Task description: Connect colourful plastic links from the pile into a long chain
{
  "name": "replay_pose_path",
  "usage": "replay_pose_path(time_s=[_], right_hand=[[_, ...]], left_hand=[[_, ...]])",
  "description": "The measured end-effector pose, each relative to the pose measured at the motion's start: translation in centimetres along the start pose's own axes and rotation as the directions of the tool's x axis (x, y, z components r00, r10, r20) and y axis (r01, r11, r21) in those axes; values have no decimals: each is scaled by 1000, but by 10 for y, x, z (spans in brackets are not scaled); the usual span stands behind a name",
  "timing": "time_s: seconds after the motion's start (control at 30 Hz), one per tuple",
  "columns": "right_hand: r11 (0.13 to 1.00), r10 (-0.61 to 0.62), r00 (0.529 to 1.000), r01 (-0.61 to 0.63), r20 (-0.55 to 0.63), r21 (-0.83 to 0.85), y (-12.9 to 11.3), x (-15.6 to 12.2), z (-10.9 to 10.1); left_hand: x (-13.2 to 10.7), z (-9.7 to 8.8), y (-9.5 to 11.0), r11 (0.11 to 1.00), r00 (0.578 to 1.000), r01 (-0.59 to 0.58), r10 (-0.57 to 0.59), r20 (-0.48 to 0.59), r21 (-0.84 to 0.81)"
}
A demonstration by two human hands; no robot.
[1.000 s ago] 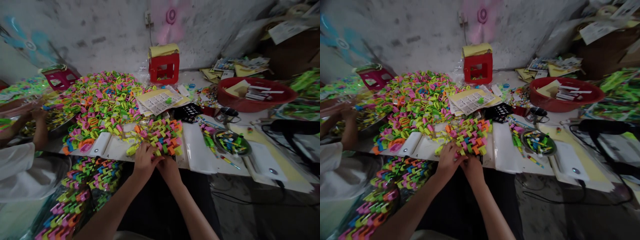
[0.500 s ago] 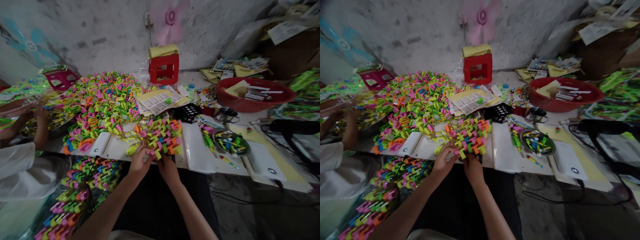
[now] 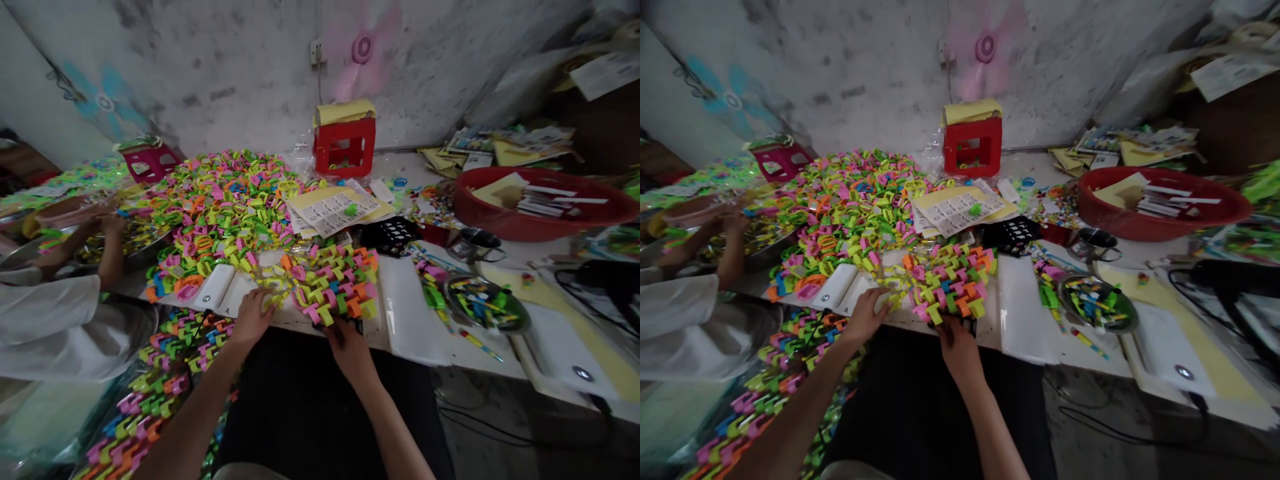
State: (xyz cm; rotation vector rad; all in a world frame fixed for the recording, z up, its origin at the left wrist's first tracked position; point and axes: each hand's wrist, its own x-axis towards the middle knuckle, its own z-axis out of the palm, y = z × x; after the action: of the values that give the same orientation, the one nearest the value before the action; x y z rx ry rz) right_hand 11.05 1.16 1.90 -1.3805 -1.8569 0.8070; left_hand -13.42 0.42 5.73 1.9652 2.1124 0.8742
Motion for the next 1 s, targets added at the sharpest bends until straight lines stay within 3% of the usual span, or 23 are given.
replay_pose_path(time_s=[0.13, 0.33, 0.53, 0.63, 0.73, 1.0], right_hand=[[999, 27, 998, -28, 55, 23, -1, -6, -10], [998, 66, 994, -66, 86, 2, 8, -22, -24], [998, 65, 976, -64, 207, -13, 25, -40, -13], [999, 52, 962, -47, 268, -24, 30, -43, -5], [999, 45, 956, -38, 290, -30, 33, -43, 0], [996, 82, 933, -65, 351, -59, 36, -41, 6]], left_hand=[[1, 6, -17, 997, 997, 37, -42, 70, 69], [18, -5, -28, 989, 994, 109, -108, -11, 103], [38, -2, -24, 988, 995, 81, -74, -64, 129], [40, 2, -17, 982, 995, -84, 73, 67, 171], [44, 8, -10, 947, 941, -261, 207, 267, 185], [67, 26, 1, 899, 862, -388, 276, 425, 203]])
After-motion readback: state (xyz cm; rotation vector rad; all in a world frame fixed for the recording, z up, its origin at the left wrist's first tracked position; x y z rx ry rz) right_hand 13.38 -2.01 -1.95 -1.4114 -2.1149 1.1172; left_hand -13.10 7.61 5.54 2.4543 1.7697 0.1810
